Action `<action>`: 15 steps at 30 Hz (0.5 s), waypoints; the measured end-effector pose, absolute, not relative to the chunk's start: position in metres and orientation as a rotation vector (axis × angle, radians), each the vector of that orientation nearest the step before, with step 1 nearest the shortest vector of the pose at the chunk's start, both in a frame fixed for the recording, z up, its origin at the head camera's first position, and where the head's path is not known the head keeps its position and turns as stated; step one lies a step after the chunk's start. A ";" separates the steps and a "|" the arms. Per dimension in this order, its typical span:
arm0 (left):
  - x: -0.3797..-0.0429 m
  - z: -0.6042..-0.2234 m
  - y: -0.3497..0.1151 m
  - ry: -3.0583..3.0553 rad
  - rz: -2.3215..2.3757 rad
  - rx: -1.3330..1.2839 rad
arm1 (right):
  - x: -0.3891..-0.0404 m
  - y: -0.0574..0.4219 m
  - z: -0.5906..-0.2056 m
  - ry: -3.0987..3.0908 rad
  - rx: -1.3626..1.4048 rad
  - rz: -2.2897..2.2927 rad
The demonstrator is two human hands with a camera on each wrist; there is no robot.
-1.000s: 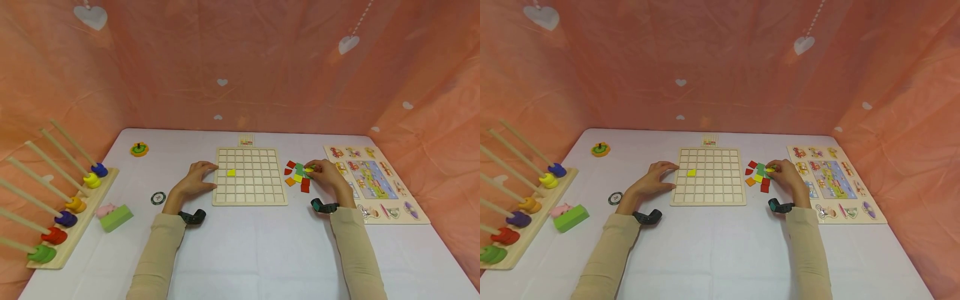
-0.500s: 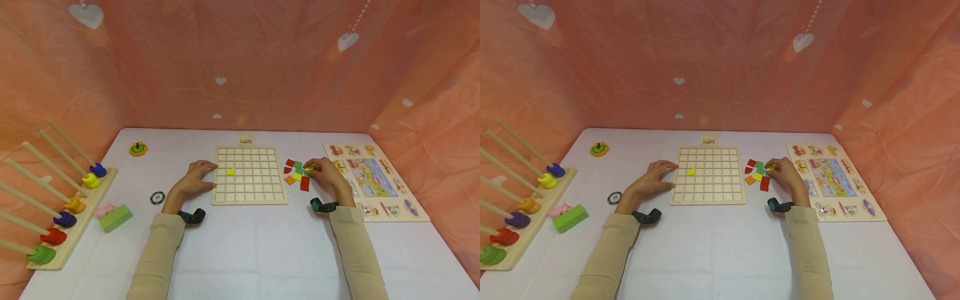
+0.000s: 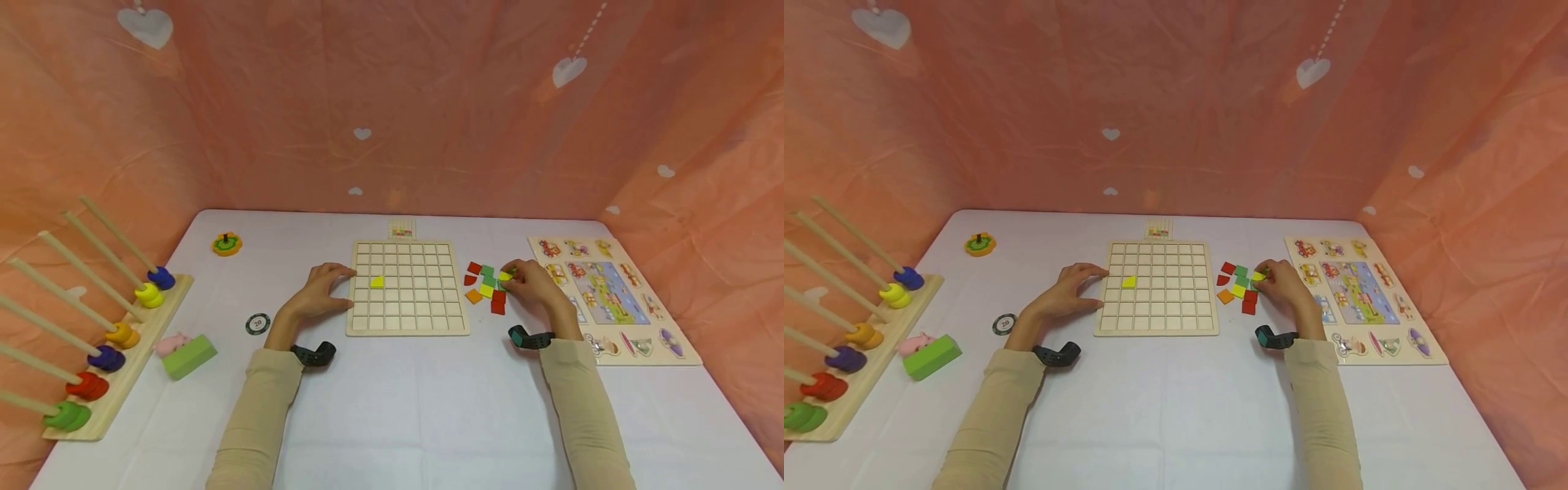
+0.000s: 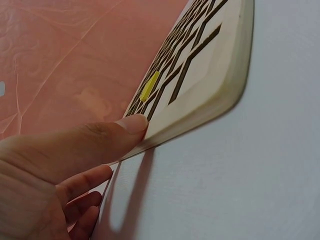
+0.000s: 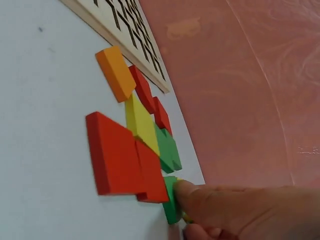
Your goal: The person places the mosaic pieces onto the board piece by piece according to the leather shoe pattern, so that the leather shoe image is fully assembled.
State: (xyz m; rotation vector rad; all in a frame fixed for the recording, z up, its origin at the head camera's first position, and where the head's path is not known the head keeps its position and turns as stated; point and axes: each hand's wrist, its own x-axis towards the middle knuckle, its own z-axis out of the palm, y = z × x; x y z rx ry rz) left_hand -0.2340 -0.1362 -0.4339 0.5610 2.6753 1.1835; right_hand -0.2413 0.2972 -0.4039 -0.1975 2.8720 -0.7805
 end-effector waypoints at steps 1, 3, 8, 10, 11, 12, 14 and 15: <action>-0.234 -0.434 -0.136 2.676 1.182 0.562 | -0.241 0.297 -0.405 2.873 -0.195 -0.795; -0.234 -0.434 -0.136 2.678 1.182 0.562 | -0.242 0.298 -0.407 2.876 -0.184 -0.829; -0.233 -0.433 -0.136 2.673 1.191 0.561 | -0.242 0.298 -0.410 2.859 -0.104 -0.934; -0.233 -0.433 -0.136 2.671 1.195 0.560 | -0.242 0.296 -0.410 2.871 -0.097 -0.987; -0.233 -0.433 -0.136 2.670 1.197 0.557 | -0.243 0.295 -0.411 2.882 -0.094 -1.015; -0.233 -0.434 -0.136 2.671 1.196 0.554 | -0.243 0.293 -0.411 2.896 -0.104 -1.054; -0.233 -0.434 -0.136 2.672 1.194 0.551 | -0.245 0.286 -0.411 2.932 -0.153 -1.129; -0.233 -0.435 -0.136 2.672 1.195 0.550 | -0.245 0.281 -0.410 2.946 -0.184 -1.159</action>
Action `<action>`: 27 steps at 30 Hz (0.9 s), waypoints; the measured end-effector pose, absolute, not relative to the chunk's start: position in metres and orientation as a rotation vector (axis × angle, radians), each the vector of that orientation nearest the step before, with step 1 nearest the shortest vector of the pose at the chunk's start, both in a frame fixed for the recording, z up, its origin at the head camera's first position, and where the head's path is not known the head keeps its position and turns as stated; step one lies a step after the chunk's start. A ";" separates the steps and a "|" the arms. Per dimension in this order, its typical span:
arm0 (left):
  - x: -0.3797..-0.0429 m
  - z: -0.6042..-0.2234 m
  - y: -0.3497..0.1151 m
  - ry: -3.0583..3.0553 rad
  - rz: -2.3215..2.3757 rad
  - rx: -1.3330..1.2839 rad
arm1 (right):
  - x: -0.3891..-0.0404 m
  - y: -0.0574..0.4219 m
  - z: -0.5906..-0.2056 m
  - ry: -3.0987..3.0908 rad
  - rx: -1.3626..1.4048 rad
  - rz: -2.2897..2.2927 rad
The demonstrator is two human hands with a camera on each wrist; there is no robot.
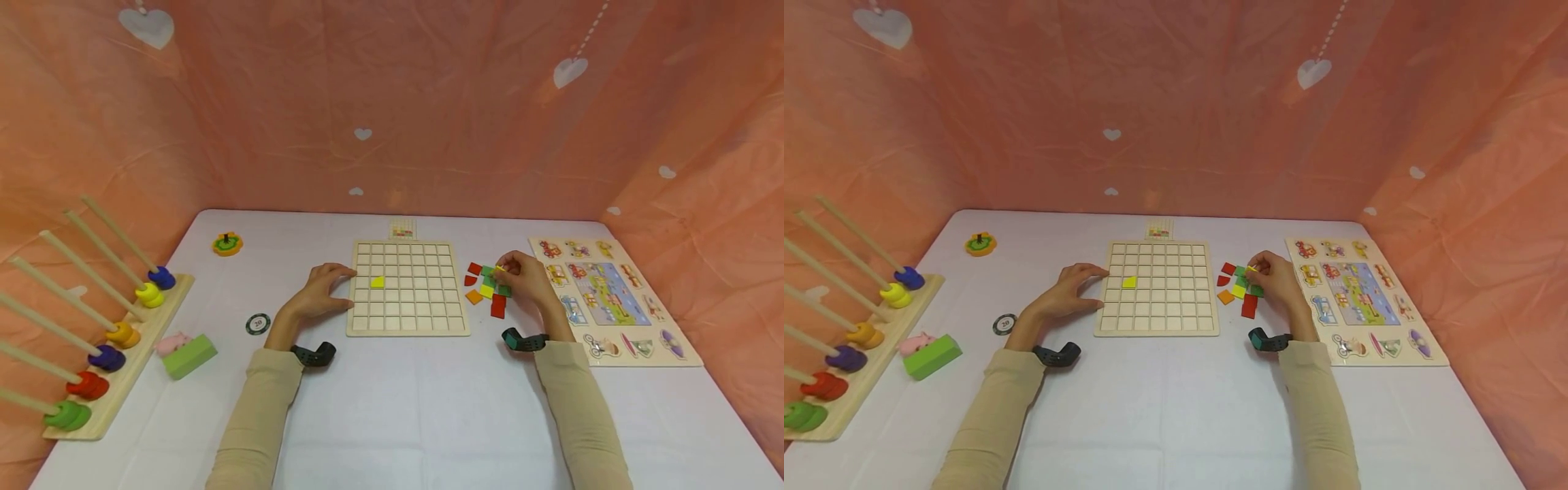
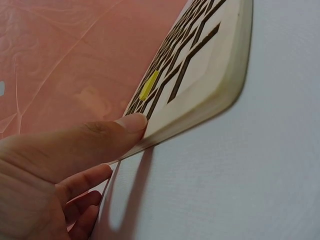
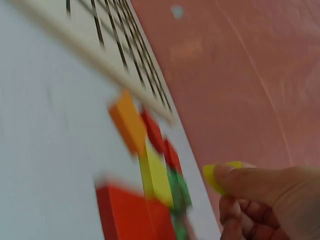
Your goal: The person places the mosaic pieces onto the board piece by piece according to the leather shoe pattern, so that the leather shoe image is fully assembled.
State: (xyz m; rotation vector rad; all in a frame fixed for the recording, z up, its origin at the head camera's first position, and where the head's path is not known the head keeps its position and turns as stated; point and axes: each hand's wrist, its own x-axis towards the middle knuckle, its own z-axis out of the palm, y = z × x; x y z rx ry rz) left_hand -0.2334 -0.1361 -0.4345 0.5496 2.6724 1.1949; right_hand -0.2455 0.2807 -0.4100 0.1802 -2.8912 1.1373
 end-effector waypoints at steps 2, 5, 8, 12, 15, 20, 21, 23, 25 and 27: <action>-0.233 -0.435 -0.137 2.673 1.194 0.545 | -0.247 0.267 -0.409 -2.842 0.243 1.180; -0.233 -0.436 -0.138 2.667 1.202 0.547 | -0.248 0.243 -0.408 -2.807 0.367 1.238; -0.233 -0.436 -0.138 2.663 1.204 0.554 | -0.248 0.219 -0.409 -2.785 0.459 1.328; -0.233 -0.434 -0.138 2.668 1.198 0.564 | -0.250 0.189 -0.415 -2.741 0.553 1.389; -0.233 -0.434 -0.137 2.670 1.193 0.573 | -0.251 0.170 -0.420 -2.713 0.635 1.341; -0.233 -0.433 -0.138 2.669 1.189 0.582 | -0.253 0.148 -0.427 -2.679 0.765 1.195; -0.233 -0.433 -0.137 2.670 1.187 0.582 | -0.253 0.145 -0.428 -2.679 0.772 1.178; -0.234 -0.434 -0.137 2.665 1.196 0.568 | -0.254 0.142 -0.429 -2.684 0.782 1.128; -0.234 -0.434 -0.137 2.665 1.200 0.561 | -0.254 0.140 -0.430 -2.697 0.775 1.087; -0.234 -0.434 -0.137 2.664 1.201 0.553 | -0.254 0.139 -0.430 -2.703 0.777 1.059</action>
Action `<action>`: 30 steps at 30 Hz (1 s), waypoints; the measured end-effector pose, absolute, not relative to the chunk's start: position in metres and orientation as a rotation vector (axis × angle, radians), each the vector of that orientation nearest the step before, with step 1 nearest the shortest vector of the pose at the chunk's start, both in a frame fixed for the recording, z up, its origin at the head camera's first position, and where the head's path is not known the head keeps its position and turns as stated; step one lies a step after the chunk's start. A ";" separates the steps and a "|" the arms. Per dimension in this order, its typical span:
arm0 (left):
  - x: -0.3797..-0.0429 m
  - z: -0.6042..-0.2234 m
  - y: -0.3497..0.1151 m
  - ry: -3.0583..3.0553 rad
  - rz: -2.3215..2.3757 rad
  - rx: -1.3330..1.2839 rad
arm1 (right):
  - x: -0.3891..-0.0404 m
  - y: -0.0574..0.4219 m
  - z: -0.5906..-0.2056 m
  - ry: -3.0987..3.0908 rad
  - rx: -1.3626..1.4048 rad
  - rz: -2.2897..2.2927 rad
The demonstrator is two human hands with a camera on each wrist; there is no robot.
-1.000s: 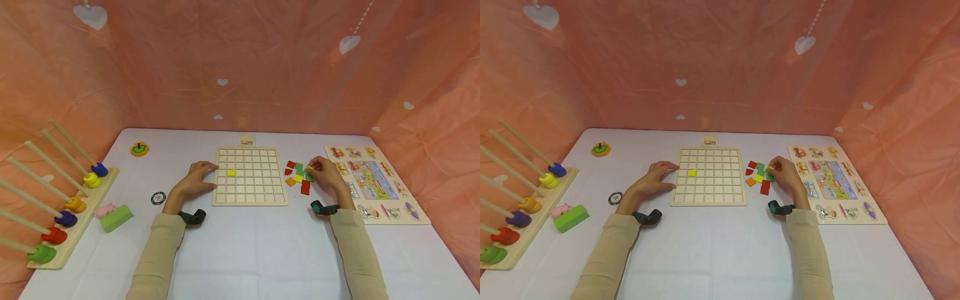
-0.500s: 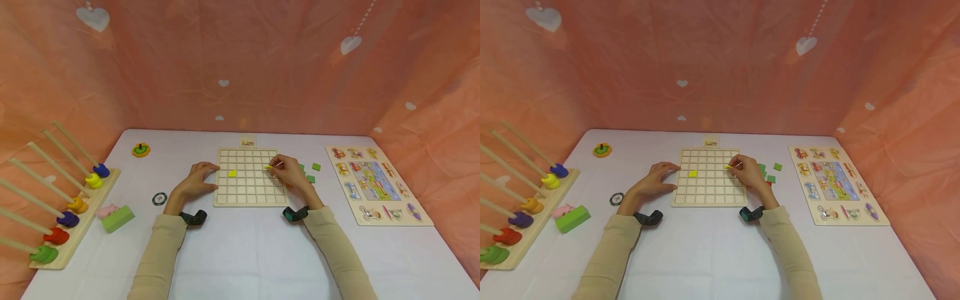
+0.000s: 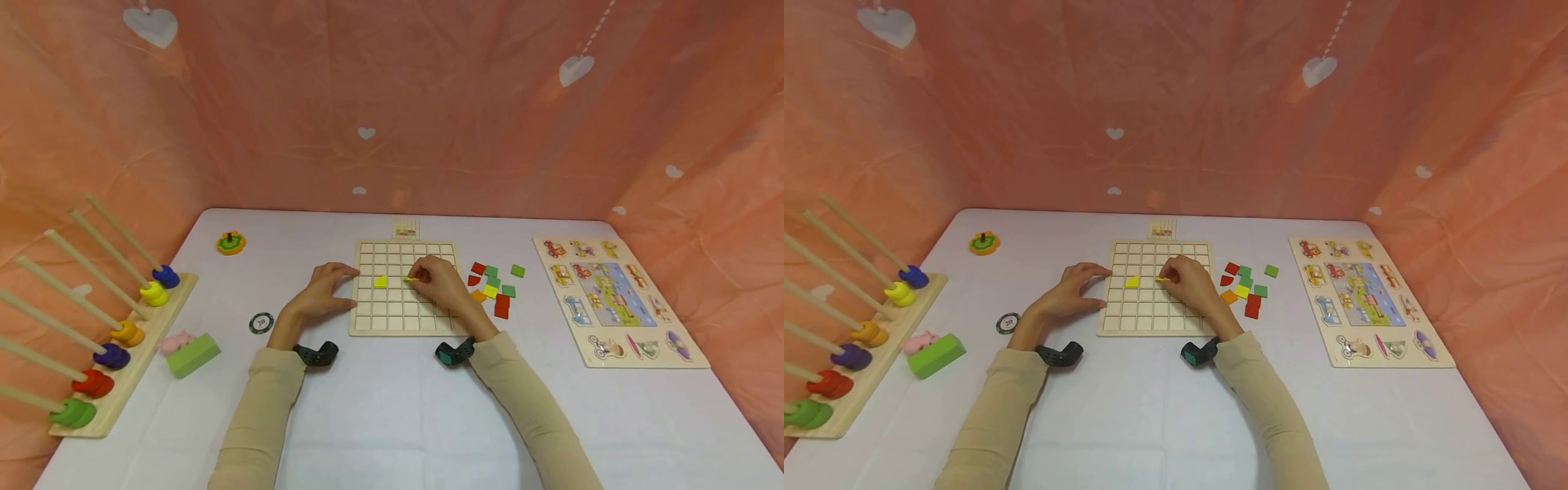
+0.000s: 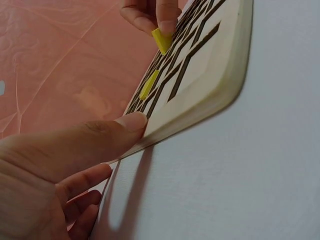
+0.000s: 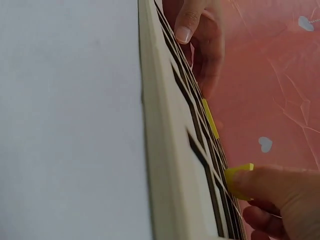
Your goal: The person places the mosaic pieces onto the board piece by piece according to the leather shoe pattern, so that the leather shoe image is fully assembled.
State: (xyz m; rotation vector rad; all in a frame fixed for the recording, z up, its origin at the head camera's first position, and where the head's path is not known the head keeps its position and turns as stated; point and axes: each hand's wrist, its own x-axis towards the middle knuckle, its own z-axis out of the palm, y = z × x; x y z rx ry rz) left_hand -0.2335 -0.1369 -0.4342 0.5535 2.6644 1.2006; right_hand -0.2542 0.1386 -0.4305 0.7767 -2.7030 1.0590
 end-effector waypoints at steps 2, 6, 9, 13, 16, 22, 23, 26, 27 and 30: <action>-0.233 -0.434 -0.137 2.663 1.202 0.547 | -0.254 0.139 -0.430 -2.707 0.781 1.039; -0.232 -0.433 -0.136 2.663 1.198 0.548 | -0.253 0.139 -0.430 -2.716 0.798 1.042; -0.233 -0.433 -0.137 2.665 1.194 0.554 | -0.253 0.139 -0.431 -2.720 0.818 1.053; -0.233 -0.433 -0.137 2.670 1.189 0.566 | -0.253 0.139 -0.431 -2.728 0.856 1.040; -0.233 -0.434 -0.137 2.671 1.193 0.571 | -0.253 0.139 -0.430 -2.746 0.882 1.034; -0.233 -0.434 -0.137 2.670 1.197 0.580 | -0.253 0.139 -0.428 -2.768 0.908 1.021; -0.233 -0.434 -0.138 2.669 1.196 0.582 | -0.253 0.140 -0.429 -2.774 0.908 1.024; -0.233 -0.434 -0.138 2.664 1.196 0.573 | -0.253 0.143 -0.427 -2.796 0.900 1.085; -0.233 -0.434 -0.138 2.663 1.196 0.572 | -0.253 0.145 -0.426 -2.798 0.897 1.110; -0.233 -0.435 -0.137 2.668 1.191 0.574 | -0.256 0.153 -0.421 -2.781 0.893 1.174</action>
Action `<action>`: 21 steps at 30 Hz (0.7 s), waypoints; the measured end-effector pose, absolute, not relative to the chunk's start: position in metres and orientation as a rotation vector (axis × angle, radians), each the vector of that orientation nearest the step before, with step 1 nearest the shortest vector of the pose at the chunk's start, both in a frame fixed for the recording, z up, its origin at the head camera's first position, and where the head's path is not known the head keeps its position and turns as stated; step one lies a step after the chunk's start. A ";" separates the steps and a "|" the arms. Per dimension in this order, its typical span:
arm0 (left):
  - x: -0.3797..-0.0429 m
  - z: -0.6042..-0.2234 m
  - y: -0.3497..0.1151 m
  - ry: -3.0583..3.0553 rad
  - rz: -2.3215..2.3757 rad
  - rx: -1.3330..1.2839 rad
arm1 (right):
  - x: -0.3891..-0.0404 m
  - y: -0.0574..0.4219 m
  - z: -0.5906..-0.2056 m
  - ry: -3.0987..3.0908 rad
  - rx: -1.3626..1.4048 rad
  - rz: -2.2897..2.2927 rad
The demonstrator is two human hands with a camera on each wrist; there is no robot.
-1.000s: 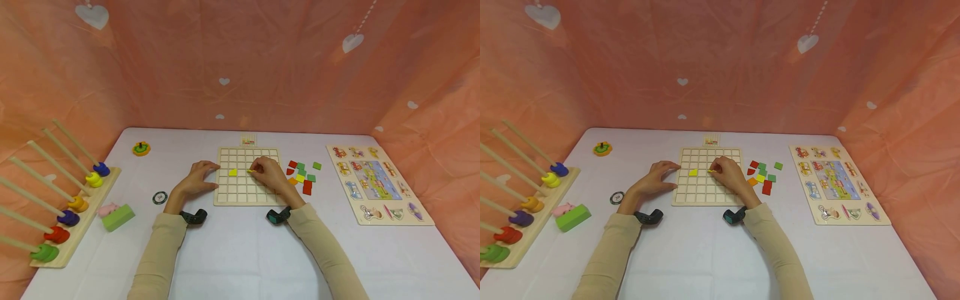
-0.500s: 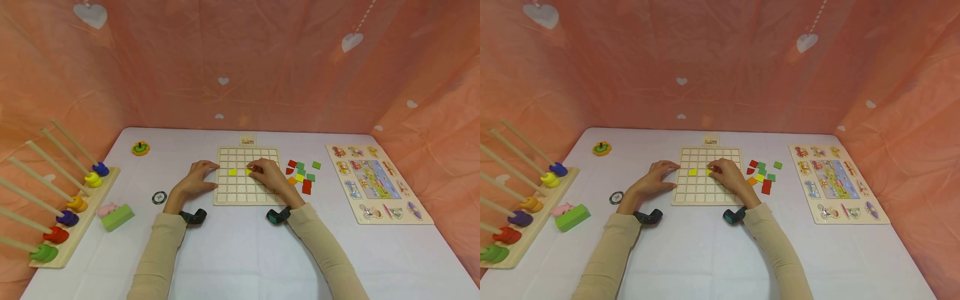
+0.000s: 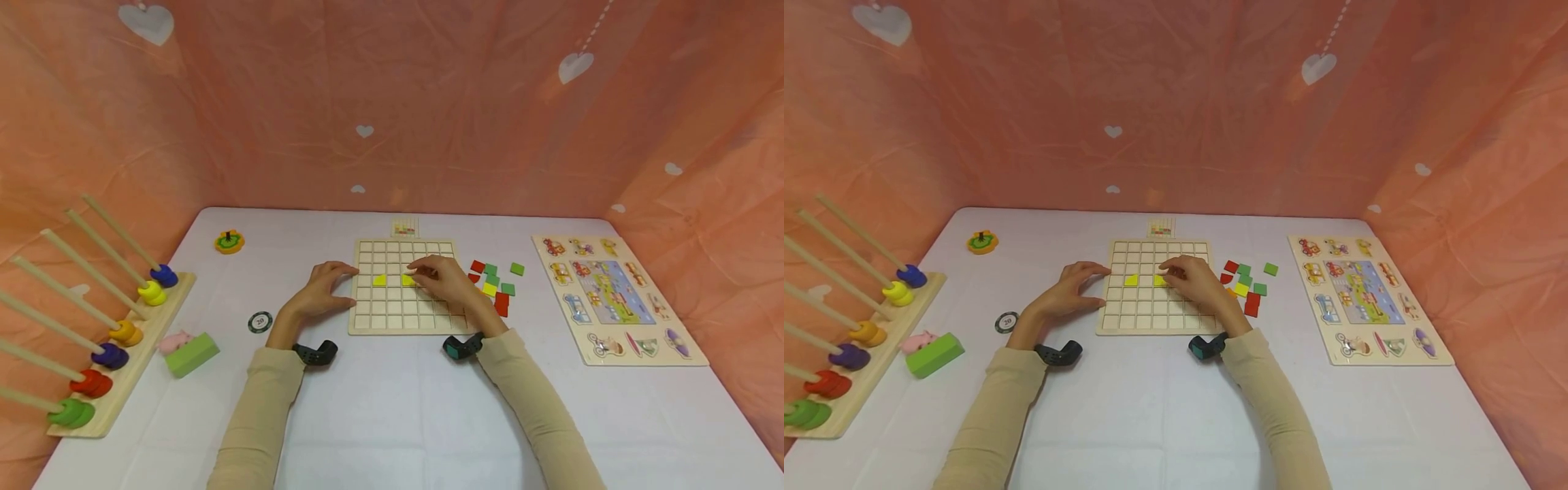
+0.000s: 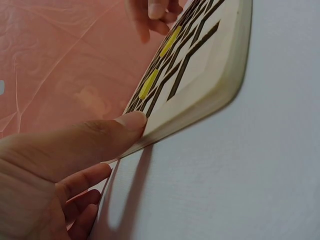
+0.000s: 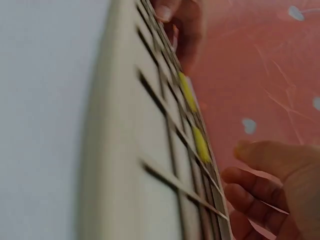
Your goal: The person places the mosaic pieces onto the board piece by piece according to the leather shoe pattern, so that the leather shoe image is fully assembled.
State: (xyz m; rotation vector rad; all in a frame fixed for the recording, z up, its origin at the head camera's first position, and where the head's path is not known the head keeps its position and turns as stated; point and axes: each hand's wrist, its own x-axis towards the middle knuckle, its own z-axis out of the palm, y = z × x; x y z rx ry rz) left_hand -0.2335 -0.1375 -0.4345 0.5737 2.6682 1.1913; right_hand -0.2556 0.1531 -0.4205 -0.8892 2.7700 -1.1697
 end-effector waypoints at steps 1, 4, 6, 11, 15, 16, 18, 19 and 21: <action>-0.234 -0.435 -0.137 2.670 1.190 0.573 | -0.256 0.157 -0.418 2.769 -0.898 -1.187; -0.234 -0.435 -0.137 2.674 1.187 0.572 | -0.258 0.170 -0.413 2.799 -0.895 -1.220; -0.234 -0.435 -0.137 2.668 1.193 0.560 | -0.257 0.180 -0.409 2.816 -0.867 -1.239; -0.234 -0.436 -0.137 2.667 1.192 0.561 | -0.253 0.208 -0.402 2.855 -0.755 -1.252; -0.234 -0.435 -0.137 2.672 1.188 0.567 | -0.249 0.229 -0.401 2.876 -0.676 -1.201; -0.234 -0.435 -0.137 2.673 1.187 0.569 | -0.249 0.233 -0.402 2.878 -0.666 -1.183; -0.235 -0.435 -0.137 2.672 1.185 0.565 | -0.247 0.241 -0.402 2.882 -0.654 -1.154; -0.235 -0.436 -0.136 2.671 1.186 0.563 | -0.246 0.244 -0.403 2.883 -0.644 -1.140; -0.235 -0.435 -0.136 2.671 1.186 0.562 | -0.244 0.250 -0.403 2.875 -0.614 -1.124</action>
